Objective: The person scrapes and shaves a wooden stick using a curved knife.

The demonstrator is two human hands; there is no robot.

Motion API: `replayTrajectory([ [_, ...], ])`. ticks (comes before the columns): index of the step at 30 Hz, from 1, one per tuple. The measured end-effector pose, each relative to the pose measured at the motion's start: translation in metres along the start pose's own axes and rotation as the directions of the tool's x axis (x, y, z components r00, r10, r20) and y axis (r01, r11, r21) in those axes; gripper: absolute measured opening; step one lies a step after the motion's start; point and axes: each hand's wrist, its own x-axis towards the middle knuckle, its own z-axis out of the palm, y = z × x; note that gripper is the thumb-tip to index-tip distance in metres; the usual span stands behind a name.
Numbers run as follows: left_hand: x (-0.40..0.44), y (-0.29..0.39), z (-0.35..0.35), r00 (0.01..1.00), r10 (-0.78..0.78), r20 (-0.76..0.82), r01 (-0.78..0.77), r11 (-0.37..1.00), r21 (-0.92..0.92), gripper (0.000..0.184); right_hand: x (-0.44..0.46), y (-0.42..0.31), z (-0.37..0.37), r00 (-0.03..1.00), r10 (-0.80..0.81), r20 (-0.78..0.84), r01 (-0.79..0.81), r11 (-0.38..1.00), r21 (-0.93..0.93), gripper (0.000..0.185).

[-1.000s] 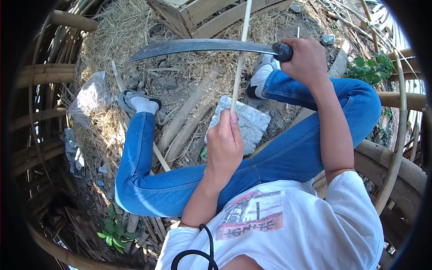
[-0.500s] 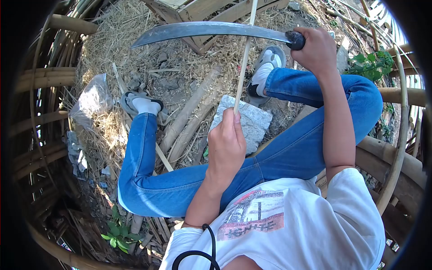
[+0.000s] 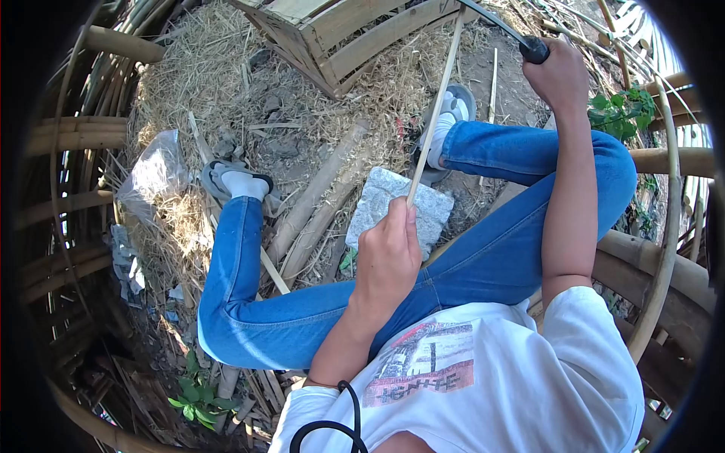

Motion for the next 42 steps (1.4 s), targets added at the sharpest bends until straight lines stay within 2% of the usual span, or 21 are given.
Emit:
replayTrajectory([
  [4,-0.001,0.003,0.004,1.0,0.014,0.017,-0.014,0.999,0.029,0.012,0.006,0.011,0.002,0.999,0.027,-0.028,-0.028,0.998,-0.057,0.03],
  [10,0.0,-0.001,0.005,0.999,0.042,-0.016,-0.043,0.999,-0.024,0.014,0.007,0.01,0.005,0.995,0.098,-0.018,-0.099,0.994,-0.043,0.031],
  [16,-0.002,0.007,-0.004,0.999,0.011,-0.047,-0.019,0.986,-0.168,0.022,0.014,0.016,-0.003,0.946,0.324,0.024,-0.323,0.946,-0.02,0.034],
  [17,0.0,0.006,-0.006,0.999,-0.046,0.015,0.048,0.977,-0.21,0.021,0.013,0.022,0.002,0.958,0.287,0.017,-0.287,0.958,0.012,0.037],
  [19,0.006,0.0,-0.01,0.979,-0.153,0.138,0.186,0.943,-0.276,0.018,0.013,0.025,0.006,0.958,0.247,0.147,-0.268,0.952,0.148,0.037],
  [20,0.006,0.001,-0.011,0.976,-0.177,0.127,0.209,0.922,-0.327,0.021,0.012,0.024,0.01,0.952,0.217,0.213,-0.263,0.94,0.216,0.038],
  [21,0.006,0.001,-0.011,0.973,-0.197,0.123,0.229,0.897,-0.377,0.024,0.007,0.015,0.013,0.975,0.163,0.148,-0.203,0.927,0.314,0.037],
  [24,0.007,-0.004,-0.007,0.958,-0.247,0.147,0.287,0.845,-0.451,0.029,0.002,-0.007,0.007,0.878,0.158,0.452,-0.377,0.811,0.448,0.035],
  [25,0.007,-0.007,-0.006,0.951,-0.266,0.155,0.308,0.831,-0.463,0.03,-0.005,-0.015,0.009,0.872,0.092,0.48,-0.402,0.693,0.598,0.025],
  [28,0.009,-0.012,-0.004,0.936,-0.285,0.209,0.344,0.87,-0.353,0.032,-0.016,-0.029,0.007,0.766,-0.035,0.642,-0.558,0.462,0.69,0.02],
  [29,0.008,-0.012,-0.003,0.941,-0.268,0.206,0.327,0.878,-0.351,0.032,-0.018,-0.032,0.008,0.742,-0.068,0.667,-0.583,0.425,0.692,0.022],
  [32,0.008,-0.01,0.0,0.948,-0.235,0.216,0.3,0.886,-0.354,0.033,-0.019,-0.031,0.008,0.718,-0.086,0.691,-0.577,0.482,0.659,0.021],
  [37,0.009,-0.017,0.0,0.947,-0.225,0.231,0.303,0.866,-0.397,0.033,-0.02,-0.028,0.014,0.742,-0.064,0.667,-0.549,0.513,0.66,0.017],
  [42,0.012,-0.021,-0.009,0.943,-0.284,0.171,0.329,0.739,-0.588,0.028,-0.019,-0.025,0.01,0.77,-0.05,0.636,-0.512,0.548,0.662,0.015],
])
